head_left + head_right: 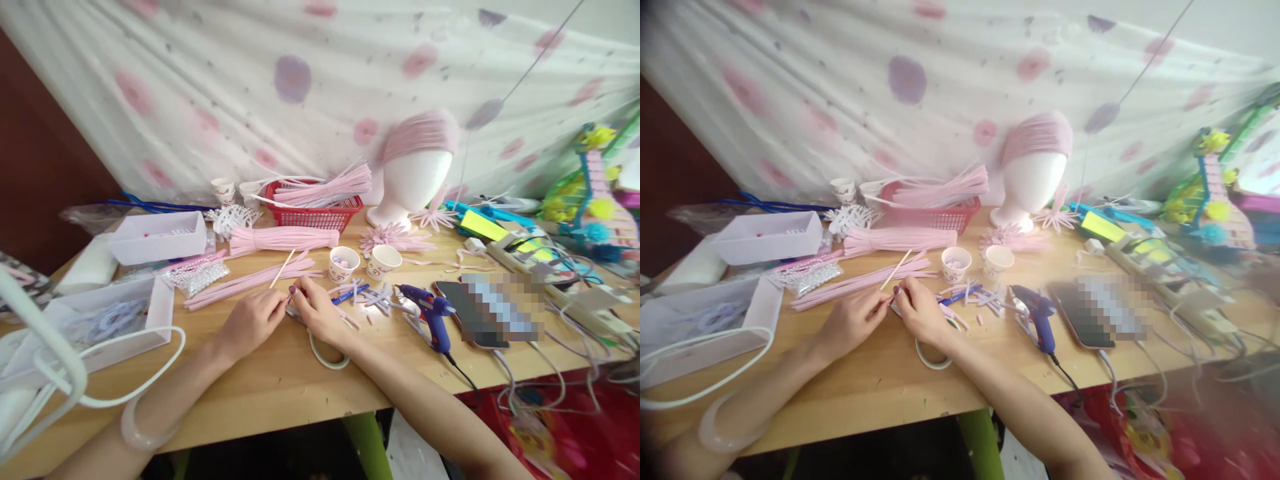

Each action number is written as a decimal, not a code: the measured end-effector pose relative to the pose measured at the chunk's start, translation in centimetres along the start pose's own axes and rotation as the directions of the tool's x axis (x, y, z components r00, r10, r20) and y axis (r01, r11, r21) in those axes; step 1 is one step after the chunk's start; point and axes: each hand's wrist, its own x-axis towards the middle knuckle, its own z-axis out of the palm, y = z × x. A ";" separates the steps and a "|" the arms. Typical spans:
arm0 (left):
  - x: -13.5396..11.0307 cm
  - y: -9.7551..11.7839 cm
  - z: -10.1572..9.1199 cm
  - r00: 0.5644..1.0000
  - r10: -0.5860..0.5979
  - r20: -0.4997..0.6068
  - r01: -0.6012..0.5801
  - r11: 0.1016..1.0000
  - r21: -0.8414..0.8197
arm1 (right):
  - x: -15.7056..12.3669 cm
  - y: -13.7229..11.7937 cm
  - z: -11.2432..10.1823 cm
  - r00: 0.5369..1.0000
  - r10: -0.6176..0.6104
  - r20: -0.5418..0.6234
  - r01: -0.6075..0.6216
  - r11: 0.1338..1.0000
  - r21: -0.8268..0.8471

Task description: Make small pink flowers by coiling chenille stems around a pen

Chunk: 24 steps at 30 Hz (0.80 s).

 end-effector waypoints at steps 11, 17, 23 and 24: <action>0.6 0.0 0.4 0.998 -0.061 0.023 0.064 0.985 -0.162 | 0.9 0.1 -0.6 0.956 0.185 0.226 -0.293 0.618 0.730; 0.9 -0.2 -0.1 0.994 -0.085 0.074 0.104 0.941 -0.322 | 0.7 -0.6 -1.8 0.925 0.129 0.358 -0.368 0.535 0.760; 0.5 -0.9 0.1 0.974 0.097 -0.205 -0.110 0.992 -0.053 | 0.9 -0.1 -1.9 0.923 0.135 0.360 -0.378 0.499 0.780; 0.5 -1.0 0.2 0.962 0.140 -0.236 -0.144 0.990 -0.002 | 0.9 0.0 -1.9 0.925 0.125 0.359 -0.371 0.505 0.779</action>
